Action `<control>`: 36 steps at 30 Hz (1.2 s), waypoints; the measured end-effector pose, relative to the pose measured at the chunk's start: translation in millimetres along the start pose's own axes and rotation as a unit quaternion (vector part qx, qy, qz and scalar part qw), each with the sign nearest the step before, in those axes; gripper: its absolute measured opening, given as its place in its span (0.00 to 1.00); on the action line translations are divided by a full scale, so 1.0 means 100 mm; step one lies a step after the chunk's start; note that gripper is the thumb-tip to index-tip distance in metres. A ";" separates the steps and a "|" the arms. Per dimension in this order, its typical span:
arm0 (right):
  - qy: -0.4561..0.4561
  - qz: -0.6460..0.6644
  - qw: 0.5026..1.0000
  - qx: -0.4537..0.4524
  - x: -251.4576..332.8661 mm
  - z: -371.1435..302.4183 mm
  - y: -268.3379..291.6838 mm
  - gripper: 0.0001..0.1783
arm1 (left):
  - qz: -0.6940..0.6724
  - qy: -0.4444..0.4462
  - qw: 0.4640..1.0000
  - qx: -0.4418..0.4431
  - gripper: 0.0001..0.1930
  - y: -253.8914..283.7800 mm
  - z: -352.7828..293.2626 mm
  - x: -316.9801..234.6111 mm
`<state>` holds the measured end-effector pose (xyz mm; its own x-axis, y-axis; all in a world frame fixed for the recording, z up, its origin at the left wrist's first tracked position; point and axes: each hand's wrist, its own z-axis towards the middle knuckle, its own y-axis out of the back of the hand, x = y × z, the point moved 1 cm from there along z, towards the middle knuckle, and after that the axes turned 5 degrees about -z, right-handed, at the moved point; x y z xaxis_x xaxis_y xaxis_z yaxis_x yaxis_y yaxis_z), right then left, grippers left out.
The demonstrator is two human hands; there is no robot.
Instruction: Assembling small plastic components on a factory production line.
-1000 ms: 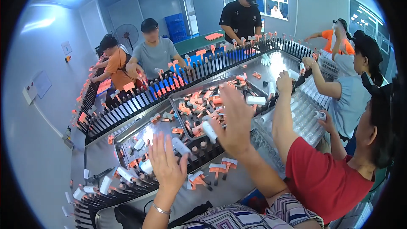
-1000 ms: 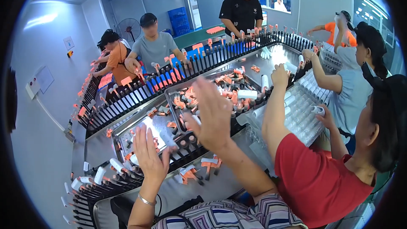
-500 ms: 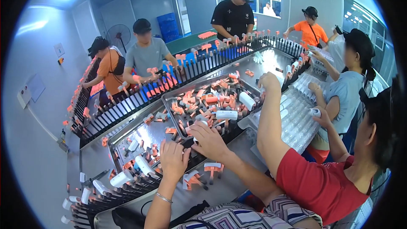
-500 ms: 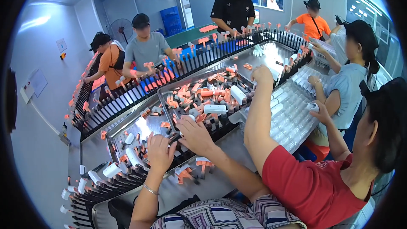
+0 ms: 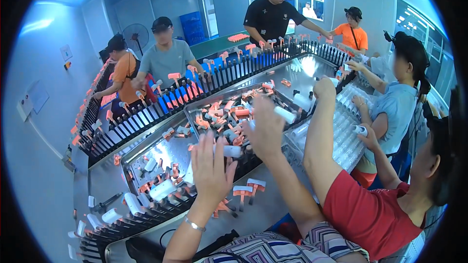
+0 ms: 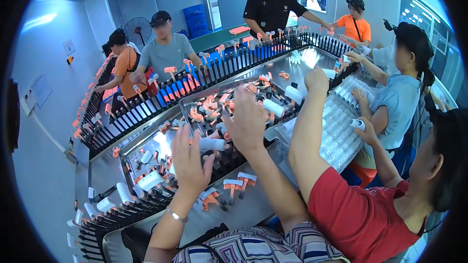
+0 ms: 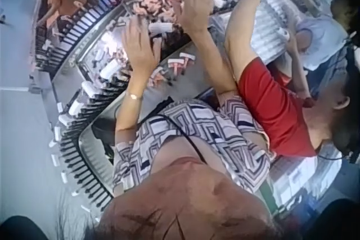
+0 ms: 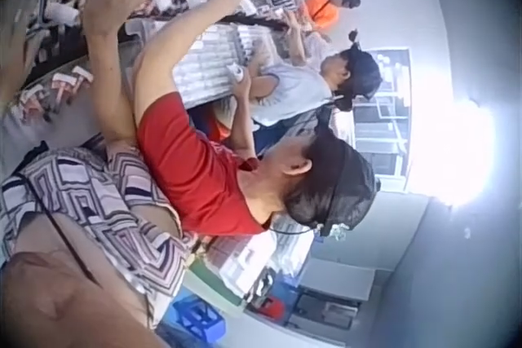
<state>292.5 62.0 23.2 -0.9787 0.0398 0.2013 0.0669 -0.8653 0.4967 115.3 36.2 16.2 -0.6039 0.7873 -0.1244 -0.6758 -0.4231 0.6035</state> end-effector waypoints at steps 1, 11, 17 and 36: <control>0.042 -0.115 0.988 0.094 -0.12 -0.21 -0.30 0.30 | -0.006 0.004 1.000 0.027 0.34 -0.14 0.04 0.00; 0.099 0.087 0.955 0.264 0.33 -0.64 -0.24 0.31 | 0.056 0.080 0.989 0.110 0.29 -0.08 -0.55 0.35; 0.080 0.184 0.973 0.114 0.44 -0.24 0.32 0.33 | 0.016 0.145 0.989 0.037 0.36 0.76 -0.49 0.38; 0.224 0.230 0.911 0.260 1.32 -0.89 -0.20 0.32 | -0.006 -0.096 0.985 -0.142 0.43 3.56 -1.21 0.67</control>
<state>144.5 39.8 -35.0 -0.7964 -0.5766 0.1822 0.4591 -0.3805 0.8028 -217.4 -116.0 127.3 -0.5215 0.8524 0.0377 -0.7903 -0.4992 0.3552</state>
